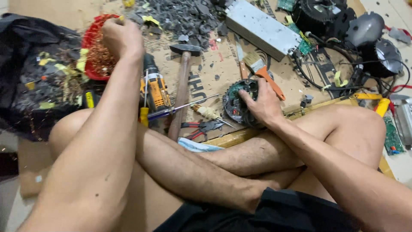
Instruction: The person sits on the floor and uses a screwdriver to remove screws from a circular electronic component. They then use pliers to pull out wires and a hammer to strike the device, continuing to disassemble the object amidst scattered debris.
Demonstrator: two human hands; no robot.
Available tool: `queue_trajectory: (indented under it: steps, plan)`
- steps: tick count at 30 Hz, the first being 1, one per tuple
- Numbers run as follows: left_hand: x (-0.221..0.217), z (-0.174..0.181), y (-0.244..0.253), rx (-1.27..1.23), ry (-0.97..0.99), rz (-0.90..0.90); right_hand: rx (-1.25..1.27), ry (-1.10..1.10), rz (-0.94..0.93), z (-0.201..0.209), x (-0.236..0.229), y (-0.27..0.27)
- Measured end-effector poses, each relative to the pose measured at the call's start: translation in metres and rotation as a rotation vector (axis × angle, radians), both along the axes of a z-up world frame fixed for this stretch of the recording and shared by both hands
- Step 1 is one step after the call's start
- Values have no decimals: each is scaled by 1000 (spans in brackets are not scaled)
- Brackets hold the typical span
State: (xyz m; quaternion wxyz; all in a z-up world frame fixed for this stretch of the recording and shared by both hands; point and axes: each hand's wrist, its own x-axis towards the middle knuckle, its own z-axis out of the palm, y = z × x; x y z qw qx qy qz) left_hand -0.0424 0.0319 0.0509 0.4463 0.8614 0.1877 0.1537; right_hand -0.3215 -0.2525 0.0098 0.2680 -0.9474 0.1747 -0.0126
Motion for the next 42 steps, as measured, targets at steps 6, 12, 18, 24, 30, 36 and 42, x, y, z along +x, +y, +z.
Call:
queue_trajectory:
  steps: [6,12,18,24,30,36,42]
  plan:
    - [-74,50,21,284,131,-278,236,167,-45,24,-5,-3]
    - [-205,-2,-38,327,307,-844,244,244,-39,-19,-6,-32]
    - [-221,-16,-67,538,481,-902,191,320,-77,1,-11,-22]
    - [-240,-37,-67,845,148,-1188,192,336,-100,-2,-8,-20]
    - [-240,-46,-62,968,128,-1184,224,352,-84,2,-10,-20]
    - [-251,-9,-65,607,197,-1123,257,343,-107,15,-12,-10]
    - [-241,11,-90,320,375,-1105,240,301,-100,6,-11,-14]
